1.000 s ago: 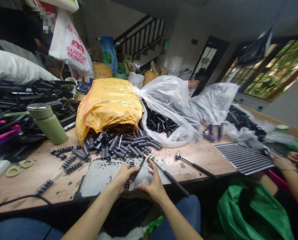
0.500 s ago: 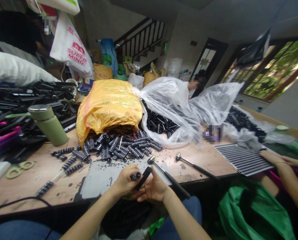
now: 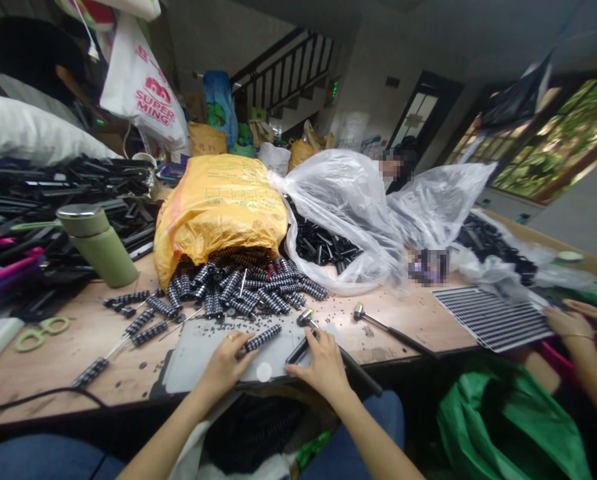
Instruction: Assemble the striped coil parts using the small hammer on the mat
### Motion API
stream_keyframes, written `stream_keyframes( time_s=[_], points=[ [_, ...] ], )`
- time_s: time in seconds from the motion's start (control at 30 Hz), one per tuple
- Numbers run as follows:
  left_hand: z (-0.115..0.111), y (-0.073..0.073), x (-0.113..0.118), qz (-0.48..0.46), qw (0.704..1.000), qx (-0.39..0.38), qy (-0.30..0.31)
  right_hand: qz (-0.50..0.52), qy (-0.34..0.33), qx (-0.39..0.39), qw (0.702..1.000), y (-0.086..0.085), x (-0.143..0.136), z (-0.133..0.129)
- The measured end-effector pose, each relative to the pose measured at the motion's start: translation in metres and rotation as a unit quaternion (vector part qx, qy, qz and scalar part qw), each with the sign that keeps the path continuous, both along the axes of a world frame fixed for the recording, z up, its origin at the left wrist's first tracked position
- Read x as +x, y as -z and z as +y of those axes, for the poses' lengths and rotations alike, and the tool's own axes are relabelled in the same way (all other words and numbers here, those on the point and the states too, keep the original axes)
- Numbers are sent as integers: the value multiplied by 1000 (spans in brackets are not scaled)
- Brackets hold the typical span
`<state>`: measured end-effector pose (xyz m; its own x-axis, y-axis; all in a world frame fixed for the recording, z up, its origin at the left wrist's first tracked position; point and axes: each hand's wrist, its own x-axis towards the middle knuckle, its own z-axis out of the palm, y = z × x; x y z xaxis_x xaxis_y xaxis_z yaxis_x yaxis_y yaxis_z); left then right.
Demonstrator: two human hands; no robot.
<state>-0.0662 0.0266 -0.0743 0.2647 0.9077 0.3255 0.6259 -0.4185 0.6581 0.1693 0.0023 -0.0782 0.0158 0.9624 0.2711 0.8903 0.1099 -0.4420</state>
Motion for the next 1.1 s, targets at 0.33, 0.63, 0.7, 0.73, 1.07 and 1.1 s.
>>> stream_keyframes(
  time_s=[0.33,0.63,0.7,0.73,1.07,1.1],
  points=[
    [30,-4,51,-434,881,-186,-41,12,-24,-29,999,-3,-4,-1],
    [14,-45,55,-572,716,-399,10,153,-184,-1,971,-38,-14,-12],
    [11,-49,55,-544,735,-404,10,179,-225,15,958,-51,-20,-11],
    [10,-50,56,-539,738,-407,2,187,-248,22,950,-57,-23,-10],
    [1,-61,73,-519,771,-361,-75,170,-279,5,945,-62,-40,0],
    [1,-62,73,-515,776,-355,-77,173,-277,5,945,-61,-41,0]
  ],
)
